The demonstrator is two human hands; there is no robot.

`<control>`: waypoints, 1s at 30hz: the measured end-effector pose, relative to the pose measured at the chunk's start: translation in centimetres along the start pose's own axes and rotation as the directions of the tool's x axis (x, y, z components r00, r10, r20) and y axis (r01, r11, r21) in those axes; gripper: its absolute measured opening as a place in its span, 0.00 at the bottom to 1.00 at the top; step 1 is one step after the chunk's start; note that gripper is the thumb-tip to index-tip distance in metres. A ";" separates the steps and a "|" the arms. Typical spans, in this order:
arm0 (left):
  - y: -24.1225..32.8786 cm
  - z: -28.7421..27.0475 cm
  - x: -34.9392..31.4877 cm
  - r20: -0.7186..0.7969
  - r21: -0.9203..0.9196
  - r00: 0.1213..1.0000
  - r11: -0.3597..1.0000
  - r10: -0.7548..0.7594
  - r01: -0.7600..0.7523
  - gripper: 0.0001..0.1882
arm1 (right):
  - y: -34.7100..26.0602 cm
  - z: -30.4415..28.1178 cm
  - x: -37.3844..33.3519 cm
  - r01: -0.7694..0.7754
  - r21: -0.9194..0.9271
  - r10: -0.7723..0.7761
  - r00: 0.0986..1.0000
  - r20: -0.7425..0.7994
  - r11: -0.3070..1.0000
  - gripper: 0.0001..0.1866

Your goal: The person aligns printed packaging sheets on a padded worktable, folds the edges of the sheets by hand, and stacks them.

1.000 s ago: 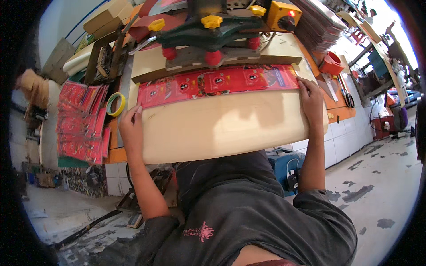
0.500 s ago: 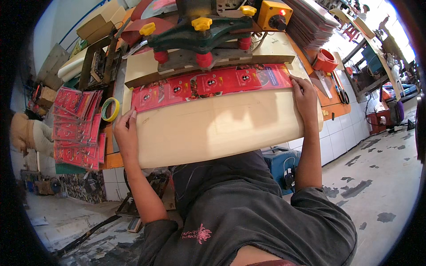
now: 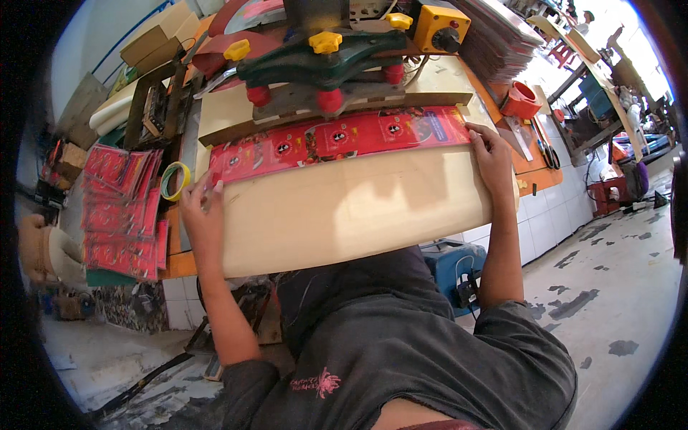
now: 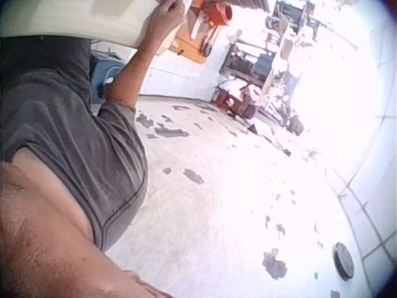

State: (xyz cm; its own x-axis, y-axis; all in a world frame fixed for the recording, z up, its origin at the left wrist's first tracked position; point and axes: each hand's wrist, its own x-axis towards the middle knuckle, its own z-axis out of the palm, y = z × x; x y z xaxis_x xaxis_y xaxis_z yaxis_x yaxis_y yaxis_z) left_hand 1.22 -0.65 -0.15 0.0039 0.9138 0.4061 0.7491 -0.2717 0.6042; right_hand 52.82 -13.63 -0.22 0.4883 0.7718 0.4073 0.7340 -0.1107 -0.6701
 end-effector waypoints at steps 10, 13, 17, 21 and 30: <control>-1.8 1.2 4.6 0.138 0.001 0.985 0.995 0.102 -0.103 0.22 | 0.0 0.7 2.8 -0.173 -0.177 0.197 0.972 0.126 0.969 0.19; -1.6 1.8 5.1 0.213 -0.003 0.977 1.000 -0.028 0.029 0.21 | -0.3 1.6 2.6 -0.119 -0.284 0.131 0.991 0.023 0.952 0.19; -3.1 2.4 5.2 0.151 0.069 0.984 0.991 0.099 -0.111 0.20 | -0.9 1.5 2.7 -0.133 -0.384 0.155 0.987 0.027 0.913 0.19; -2.3 2.3 5.1 0.130 0.097 0.979 0.981 0.156 -0.169 0.20 | -0.3 1.6 2.8 -0.134 -0.397 0.155 0.988 0.023 0.908 0.19; -3.8 2.9 5.4 0.139 0.063 0.980 0.987 0.140 -0.150 0.21 | 0.2 1.8 2.8 -0.104 -0.381 0.119 0.993 0.017 0.919 0.18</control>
State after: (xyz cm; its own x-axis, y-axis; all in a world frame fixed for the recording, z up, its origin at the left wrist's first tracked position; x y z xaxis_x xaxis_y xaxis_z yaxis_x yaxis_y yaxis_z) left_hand 0.32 6.19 -2.27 0.2005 0.8999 0.3873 0.7803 -0.3857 0.4922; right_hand 53.50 -10.39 -0.35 0.5642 0.7636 0.3140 0.8035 -0.4203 -0.4216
